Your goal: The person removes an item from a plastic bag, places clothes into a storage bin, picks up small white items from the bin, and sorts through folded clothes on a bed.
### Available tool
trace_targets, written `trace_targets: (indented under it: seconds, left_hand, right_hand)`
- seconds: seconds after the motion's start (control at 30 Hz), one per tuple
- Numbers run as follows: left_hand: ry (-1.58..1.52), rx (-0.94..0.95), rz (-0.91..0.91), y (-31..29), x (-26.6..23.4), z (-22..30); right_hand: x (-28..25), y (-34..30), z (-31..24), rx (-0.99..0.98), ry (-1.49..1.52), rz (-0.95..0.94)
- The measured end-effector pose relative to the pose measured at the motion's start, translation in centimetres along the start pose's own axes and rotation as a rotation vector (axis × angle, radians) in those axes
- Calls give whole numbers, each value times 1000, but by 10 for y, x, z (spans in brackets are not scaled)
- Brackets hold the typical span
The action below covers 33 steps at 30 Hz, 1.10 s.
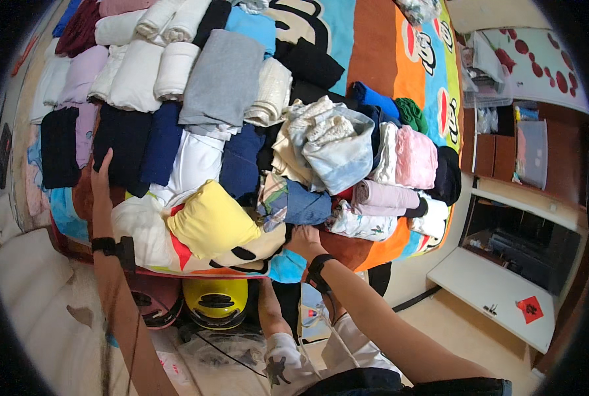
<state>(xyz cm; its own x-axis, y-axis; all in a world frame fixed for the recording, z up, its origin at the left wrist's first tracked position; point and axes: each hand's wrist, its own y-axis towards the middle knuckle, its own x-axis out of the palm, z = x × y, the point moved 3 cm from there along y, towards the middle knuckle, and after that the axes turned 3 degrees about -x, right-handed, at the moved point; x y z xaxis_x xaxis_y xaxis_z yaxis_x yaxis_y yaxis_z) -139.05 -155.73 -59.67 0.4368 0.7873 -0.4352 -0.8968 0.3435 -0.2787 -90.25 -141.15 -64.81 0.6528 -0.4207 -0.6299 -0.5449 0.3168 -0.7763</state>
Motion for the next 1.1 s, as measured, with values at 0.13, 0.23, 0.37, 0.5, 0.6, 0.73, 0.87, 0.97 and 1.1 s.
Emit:
trace_targets:
  seconds: [0.13, 0.23, 0.37, 0.5, 0.6, 0.73, 0.87, 0.97, 1.1]
  left_hand:
    - [313, 289, -207, -27, -2, 23]
    - [506, 487, -342, -46, 2, 32]
    - [92, 52, -415, -46, 5, 4]
    - [59, 14, -324, -57, 21, 16]
    - [210, 117, -273, -61, 31, 17]
    - [50, -53, -97, -38, 39, 5]
    - [-279, -532, 118, -24, 47, -30]
    - [-216, -344, 395, -24, 60, -28]
    - [598, -4, 646, -34, 70, -15]
  right_hand:
    - [-20, 2, 9, 117, 219, -193]
    - [-14, -1, 10, 118, 215, -76]
    - [-10, 1, 7, 60, 170, -10]
    - [-10, 3, 13, 98, 249, -177]
    - [-11, 8, 19, 111, 314, -237]
    - [-3, 9, 21, 87, 253, -100]
    - [0, 8, 22, 88, 297, -88]
    - [-5, 11, 23, 57, 206, -54]
    - [4, 10, 33, 48, 299, -93]
